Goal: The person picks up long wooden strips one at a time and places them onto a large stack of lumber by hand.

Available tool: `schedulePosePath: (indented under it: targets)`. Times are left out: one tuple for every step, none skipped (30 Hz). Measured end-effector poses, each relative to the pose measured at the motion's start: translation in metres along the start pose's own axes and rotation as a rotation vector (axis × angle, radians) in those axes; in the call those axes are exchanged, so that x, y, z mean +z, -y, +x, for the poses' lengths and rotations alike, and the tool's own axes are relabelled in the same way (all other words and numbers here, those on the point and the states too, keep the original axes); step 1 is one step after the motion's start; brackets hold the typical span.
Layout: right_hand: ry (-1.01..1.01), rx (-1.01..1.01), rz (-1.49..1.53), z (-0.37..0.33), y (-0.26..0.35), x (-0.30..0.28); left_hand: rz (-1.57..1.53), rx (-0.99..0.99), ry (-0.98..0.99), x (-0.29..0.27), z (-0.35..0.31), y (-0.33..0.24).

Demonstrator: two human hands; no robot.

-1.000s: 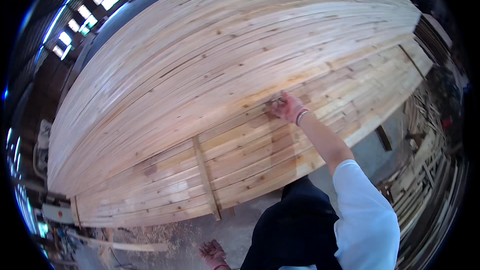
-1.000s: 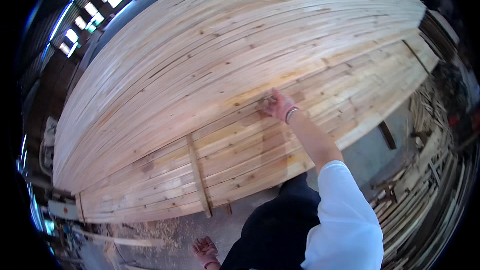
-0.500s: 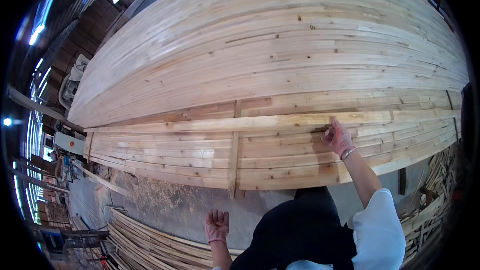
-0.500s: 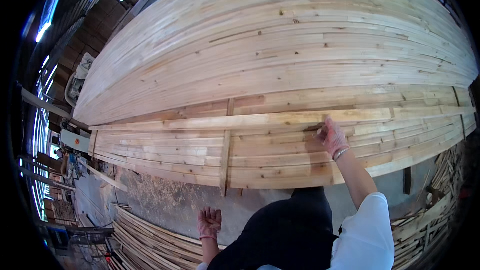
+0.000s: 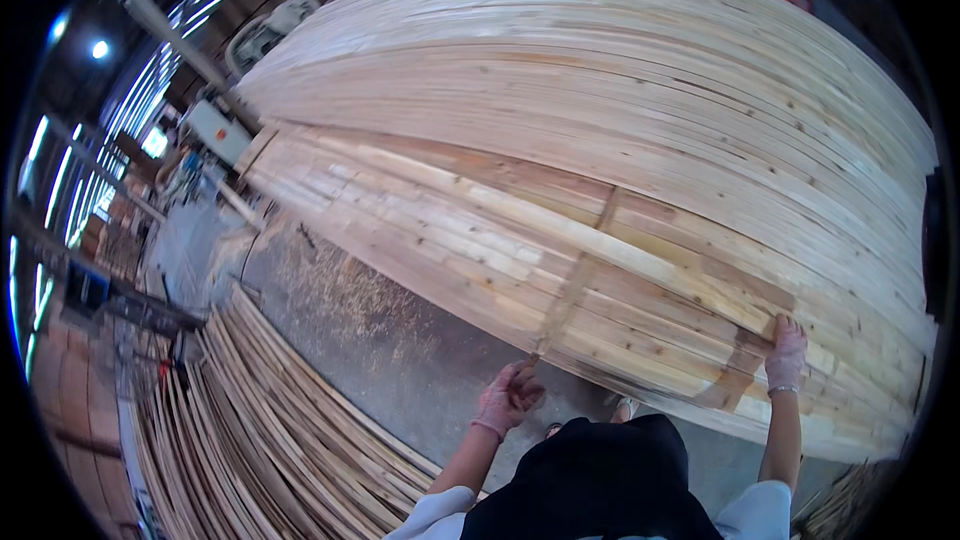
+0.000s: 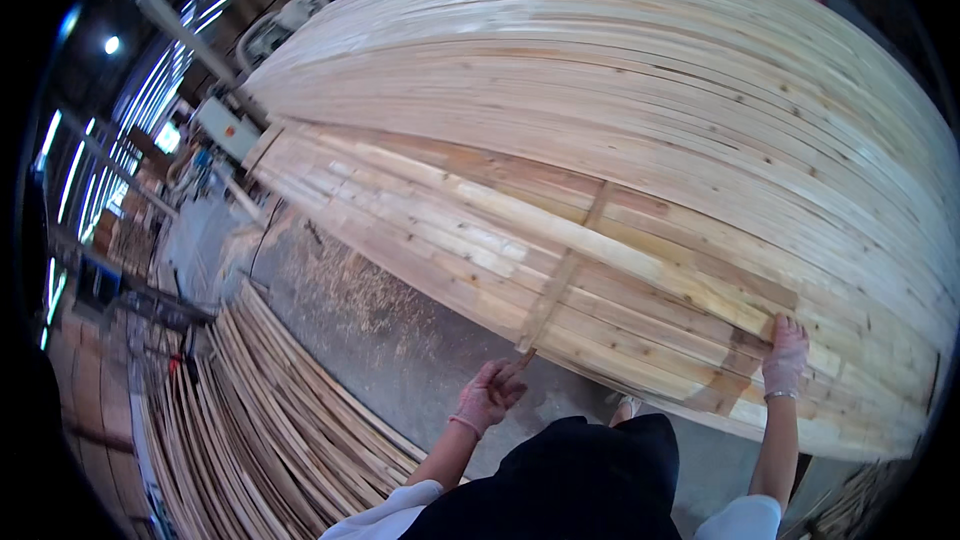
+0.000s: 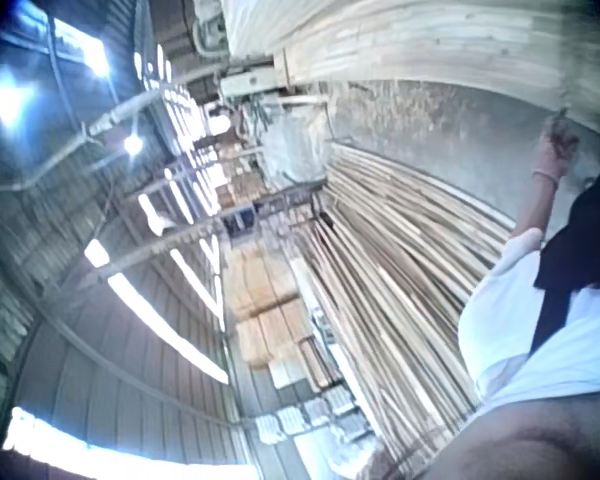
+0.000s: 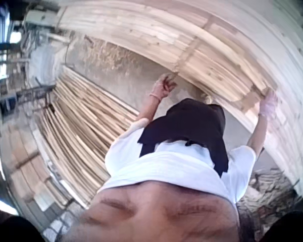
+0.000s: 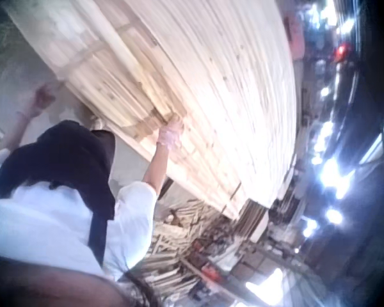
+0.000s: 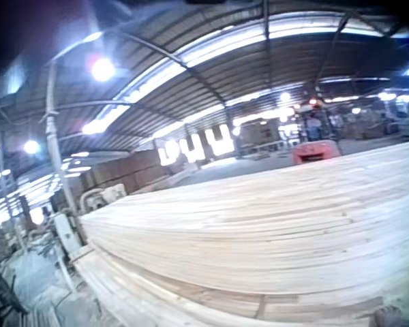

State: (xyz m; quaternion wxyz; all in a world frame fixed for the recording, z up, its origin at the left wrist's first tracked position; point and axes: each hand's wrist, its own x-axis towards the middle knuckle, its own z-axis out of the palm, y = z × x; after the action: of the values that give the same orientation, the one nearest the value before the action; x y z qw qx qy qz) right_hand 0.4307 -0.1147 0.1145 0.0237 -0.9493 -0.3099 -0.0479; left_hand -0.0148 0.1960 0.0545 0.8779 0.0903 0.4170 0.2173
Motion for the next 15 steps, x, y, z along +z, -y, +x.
schedulePosePath:
  targets:
    - [-0.011,0.015,-0.013,-0.007,0.0,0.003,-0.034,-0.026,0.081,-0.007,0.0,0.003]
    - [0.013,-0.002,-0.058,-0.015,0.003,0.004,-0.126,-0.077,0.269,-0.012,0.002,0.006]
    - [0.059,0.012,-0.115,-0.024,0.008,0.003,-0.242,-0.129,0.457,-0.018,0.003,0.01]
    - [0.123,0.005,-0.164,-0.038,0.014,-0.003,-0.309,-0.155,0.567,-0.023,0.001,0.015]
    - [0.187,0.001,-0.217,-0.056,0.023,-0.01,-0.279,-0.162,0.533,-0.025,0.002,0.018]
    - [0.212,-0.01,-0.229,-0.072,0.036,-0.015,-0.204,-0.149,0.418,-0.026,0.0,0.023]
    - [0.257,-0.012,-0.254,-0.088,0.049,-0.022,-0.139,-0.165,0.283,-0.024,0.0,0.027]
    - [0.312,-0.08,-0.234,-0.107,0.061,-0.031,-0.153,-0.197,0.336,-0.02,0.001,0.03]
    - [0.424,-0.118,-0.258,-0.13,0.072,-0.041,-0.134,-0.176,0.4,-0.015,0.001,0.033]
    - [0.441,-0.209,-0.166,-0.152,0.08,-0.051,-0.119,-0.179,0.444,-0.006,0.002,0.036]
    - [0.504,-0.268,-0.126,-0.173,0.088,-0.061,-0.091,-0.168,0.485,0.001,0.004,0.037]
    - [0.551,-0.326,-0.102,-0.193,0.096,-0.067,-0.177,-0.217,0.463,0.007,0.003,0.039]
    - [0.614,-0.385,-0.108,-0.208,0.099,-0.072,-0.189,-0.196,0.389,0.01,0.001,0.041]
    - [0.645,-0.329,0.004,-0.221,0.098,-0.075,-0.202,-0.174,0.316,0.012,-0.001,0.043]
    - [0.672,-0.285,0.111,-0.237,0.092,-0.075,-0.24,-0.163,0.292,0.012,-0.003,0.045]
